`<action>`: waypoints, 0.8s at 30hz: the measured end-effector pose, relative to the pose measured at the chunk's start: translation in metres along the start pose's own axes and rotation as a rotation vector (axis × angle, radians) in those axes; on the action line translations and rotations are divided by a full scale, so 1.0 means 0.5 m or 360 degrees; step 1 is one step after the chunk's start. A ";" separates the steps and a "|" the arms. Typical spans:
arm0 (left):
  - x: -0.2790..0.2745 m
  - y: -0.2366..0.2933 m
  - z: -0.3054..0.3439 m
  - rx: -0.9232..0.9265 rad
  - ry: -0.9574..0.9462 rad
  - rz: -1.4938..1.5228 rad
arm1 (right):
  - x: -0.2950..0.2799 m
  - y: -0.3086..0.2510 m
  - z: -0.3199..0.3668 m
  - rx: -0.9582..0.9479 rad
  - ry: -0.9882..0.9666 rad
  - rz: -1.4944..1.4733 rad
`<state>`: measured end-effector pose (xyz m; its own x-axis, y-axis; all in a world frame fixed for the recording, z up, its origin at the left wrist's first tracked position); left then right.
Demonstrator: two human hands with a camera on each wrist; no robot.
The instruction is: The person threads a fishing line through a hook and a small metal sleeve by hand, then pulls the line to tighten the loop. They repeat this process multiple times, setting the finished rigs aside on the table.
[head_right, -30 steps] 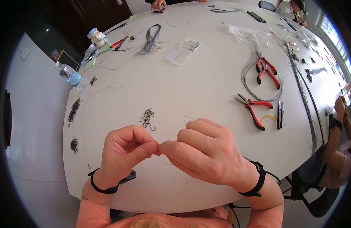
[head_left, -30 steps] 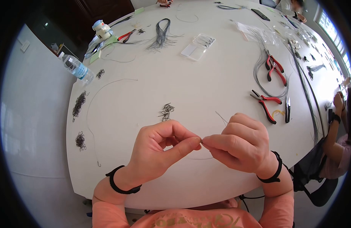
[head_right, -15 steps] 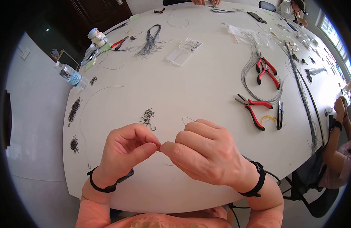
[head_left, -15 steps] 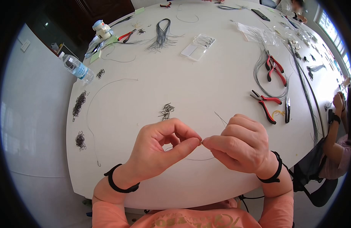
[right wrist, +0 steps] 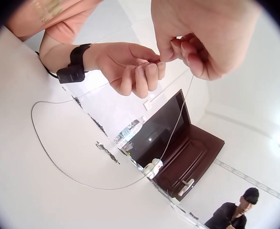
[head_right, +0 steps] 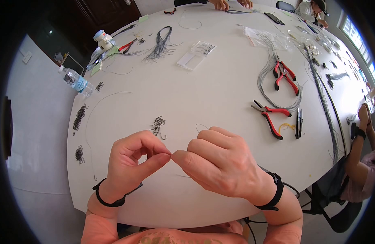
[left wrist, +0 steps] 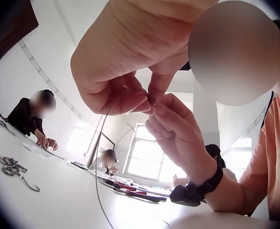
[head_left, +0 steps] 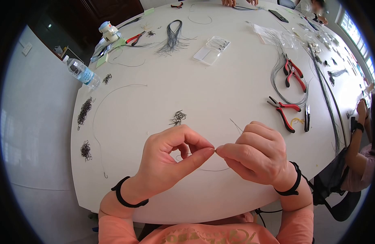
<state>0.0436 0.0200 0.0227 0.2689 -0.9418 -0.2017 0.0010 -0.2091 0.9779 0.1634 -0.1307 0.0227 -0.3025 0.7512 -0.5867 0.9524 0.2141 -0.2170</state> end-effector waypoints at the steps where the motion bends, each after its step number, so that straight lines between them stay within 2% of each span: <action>1: 0.000 0.000 0.000 0.0006 0.0014 -0.0011 | 0.000 0.000 0.000 0.0001 0.0002 0.0003; 8: 0.002 0.001 0.001 0.0121 0.0026 -0.0101 | -0.003 -0.002 -0.003 0.0036 -0.0051 -0.0001; 13: 0.001 0.006 0.001 0.0248 0.0036 -0.0178 | -0.009 0.009 -0.010 0.0354 -0.0144 -0.0410; 19: 0.000 0.000 0.001 0.0170 0.0030 -0.0063 | -0.012 0.020 -0.006 0.0503 -0.0202 -0.0532; 23: -0.002 -0.005 -0.001 0.0219 0.0064 -0.0019 | -0.007 0.038 -0.001 0.0598 -0.0197 -0.0655; 24: -0.001 0.004 0.001 0.0122 0.0054 0.0038 | -0.005 0.043 0.000 0.0633 -0.0168 -0.0718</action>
<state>0.0427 0.0202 0.0246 0.3007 -0.9375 -0.1749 -0.0795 -0.2074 0.9750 0.1848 -0.1282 0.0195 -0.6945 0.5702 -0.4389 0.6485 0.2317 -0.7251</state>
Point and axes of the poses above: each hand's wrist, its own z-axis away from the middle knuckle, its own x-axis out of the palm, y = z × x, the point moved 3 cm from there along -z, towards the middle knuckle, and after that the axes turned 2 degrees about z, right-handed, at the moved point
